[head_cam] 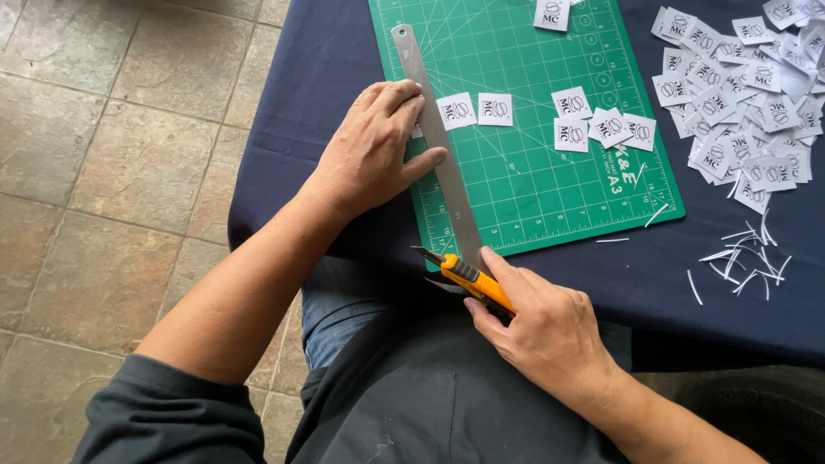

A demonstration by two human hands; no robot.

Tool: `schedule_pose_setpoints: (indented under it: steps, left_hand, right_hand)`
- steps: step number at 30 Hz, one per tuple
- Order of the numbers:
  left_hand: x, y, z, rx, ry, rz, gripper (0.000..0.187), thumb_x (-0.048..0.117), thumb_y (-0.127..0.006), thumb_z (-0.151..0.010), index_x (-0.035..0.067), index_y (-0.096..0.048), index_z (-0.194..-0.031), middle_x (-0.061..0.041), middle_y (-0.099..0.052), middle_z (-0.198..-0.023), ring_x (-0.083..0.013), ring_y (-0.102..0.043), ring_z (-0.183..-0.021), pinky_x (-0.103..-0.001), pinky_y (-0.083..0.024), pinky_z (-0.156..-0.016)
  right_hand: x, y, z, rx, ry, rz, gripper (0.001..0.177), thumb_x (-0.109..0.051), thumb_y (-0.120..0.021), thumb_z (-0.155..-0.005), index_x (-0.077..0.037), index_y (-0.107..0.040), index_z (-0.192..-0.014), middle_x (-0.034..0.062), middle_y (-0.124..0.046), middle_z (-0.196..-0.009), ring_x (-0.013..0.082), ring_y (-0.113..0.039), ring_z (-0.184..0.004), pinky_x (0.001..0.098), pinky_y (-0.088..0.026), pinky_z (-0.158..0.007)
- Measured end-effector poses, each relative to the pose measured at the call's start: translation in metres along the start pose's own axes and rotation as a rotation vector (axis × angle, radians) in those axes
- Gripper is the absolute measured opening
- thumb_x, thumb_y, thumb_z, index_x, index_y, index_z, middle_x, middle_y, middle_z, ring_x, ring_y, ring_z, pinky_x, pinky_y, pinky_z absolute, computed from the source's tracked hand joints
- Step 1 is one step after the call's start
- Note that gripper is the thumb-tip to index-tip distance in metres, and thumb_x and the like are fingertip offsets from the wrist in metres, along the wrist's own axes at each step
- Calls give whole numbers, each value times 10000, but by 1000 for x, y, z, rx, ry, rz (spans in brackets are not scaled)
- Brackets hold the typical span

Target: Using a metal ruler and a rotary cutter to precisely cut printed paper strips into individual labels on a cutting mat.

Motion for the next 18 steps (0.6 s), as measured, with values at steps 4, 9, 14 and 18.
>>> schedule_pose_setpoints:
  steps: [4,9,14,18]
  left_hand:
    - [0,1,0,3,1,7,656,407,-806,-977,-136,-622,-1294,-241,-601,-1321,-386,-555,-1232,-482,-438,-1118]
    - [1,1,0,6,-5,2,645,402,-804,-975,-135,-624,-1282,-240,-602,-1318,-387,-558,-1226,-480,-434,-1119]
    - [0,-1,0,6,-6,-12,648,419,-796,-977,-127,-630,-1284,-237,-605,-1315,-385,-561,-1219,-481,-426,-1124]
    - [-4,-5,1,-4,12,-14,580,432,-825,-943,-58,-663,-1208,-224,-626,-1319,-384,-581,-1218,-511,-396,-1130]
  right_hand:
    - [2,-2,1,3,-12,6,603,-385,-837,-824,-116,-699,-1346,37,-800,-1024,233,-736,-704,401,-558,-505]
    - [2,-1,2,21,-24,-4,593,-392,-841,-823,-137,-710,-1342,18,-797,-996,221,-726,-687,389,-549,-499]
    - [5,-2,1,3,-47,-15,595,-416,-835,-822,-156,-712,-1342,14,-798,-1015,223,-737,-735,400,-558,-531]
    - [20,9,-10,-69,-176,-200,533,-390,-741,-871,-131,-711,-1336,121,-766,-1241,313,-744,-1067,438,-567,-881]
Point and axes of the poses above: each hand's wrist, its own z-axis away from the middle knuckle, its own y-axis out of the back of the hand, x = y × z, the point moved 9 cm from there along -z, towards the middle knuckle
